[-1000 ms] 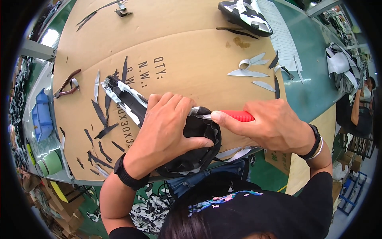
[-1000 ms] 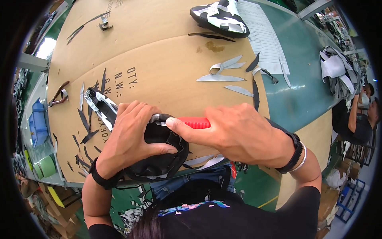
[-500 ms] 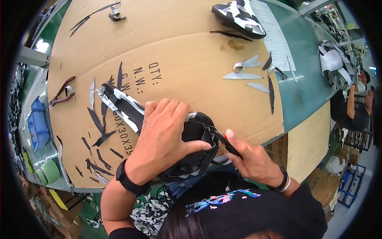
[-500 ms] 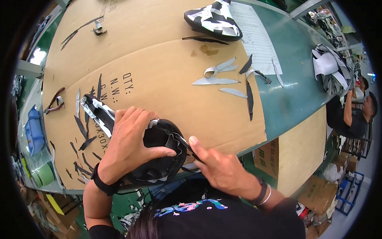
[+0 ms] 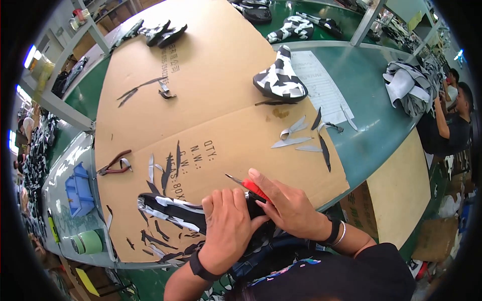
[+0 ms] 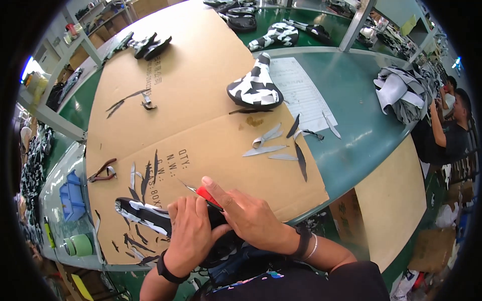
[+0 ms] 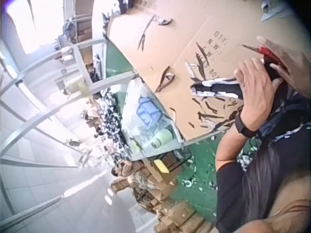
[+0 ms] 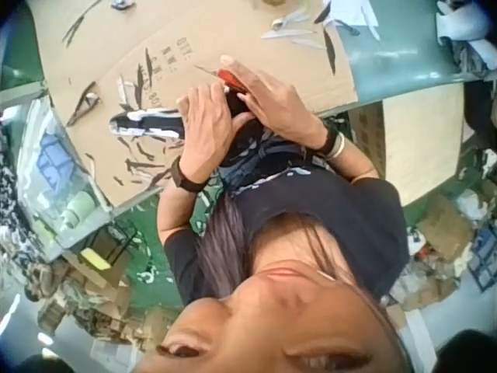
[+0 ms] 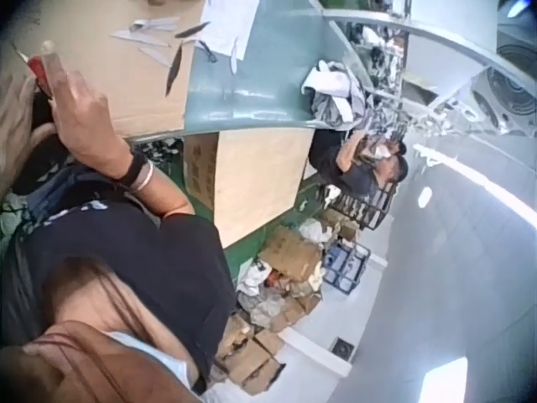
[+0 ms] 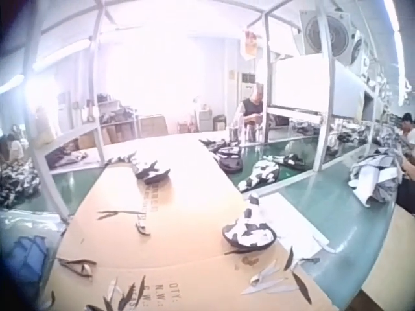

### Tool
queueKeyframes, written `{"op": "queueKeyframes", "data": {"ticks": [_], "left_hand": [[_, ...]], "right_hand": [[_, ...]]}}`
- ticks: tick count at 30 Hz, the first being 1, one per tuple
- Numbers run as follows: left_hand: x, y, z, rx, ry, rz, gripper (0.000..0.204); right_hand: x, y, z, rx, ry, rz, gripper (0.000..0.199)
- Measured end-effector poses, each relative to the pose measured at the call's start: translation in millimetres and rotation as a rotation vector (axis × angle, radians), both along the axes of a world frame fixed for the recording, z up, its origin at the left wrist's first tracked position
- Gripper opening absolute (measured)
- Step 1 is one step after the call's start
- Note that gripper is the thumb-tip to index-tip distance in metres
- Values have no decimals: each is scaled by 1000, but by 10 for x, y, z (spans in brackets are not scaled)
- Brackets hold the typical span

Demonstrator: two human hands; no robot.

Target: Using a utility knife to trim excess material from bicycle seats.

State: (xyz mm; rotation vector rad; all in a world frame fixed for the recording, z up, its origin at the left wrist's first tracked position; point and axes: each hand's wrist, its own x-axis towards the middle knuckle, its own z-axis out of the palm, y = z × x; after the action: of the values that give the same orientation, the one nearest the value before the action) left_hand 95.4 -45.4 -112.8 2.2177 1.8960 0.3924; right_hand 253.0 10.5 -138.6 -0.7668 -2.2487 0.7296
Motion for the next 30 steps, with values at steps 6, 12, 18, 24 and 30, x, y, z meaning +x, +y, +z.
{"op": "queueKeyframes", "data": {"ticks": [6,12,18,24,30], "left_hand": [[19,-92,-1,9,21,46,56],[51,-174,-322,-31,-152,296,60],[82,-261,-442,100,-89,395,75],[134,-80,-348,31,-135,427,69],[33,-26,-143,102,-6,322,67]], "right_hand": [[-45,-58,-37,17,37,-5,71],[174,-60,-4,-168,46,-172,54],[485,-37,-4,-801,131,-281,46],[439,-124,-113,-1203,444,-204,44],[318,-121,-197,-1346,612,-249,44]]}}
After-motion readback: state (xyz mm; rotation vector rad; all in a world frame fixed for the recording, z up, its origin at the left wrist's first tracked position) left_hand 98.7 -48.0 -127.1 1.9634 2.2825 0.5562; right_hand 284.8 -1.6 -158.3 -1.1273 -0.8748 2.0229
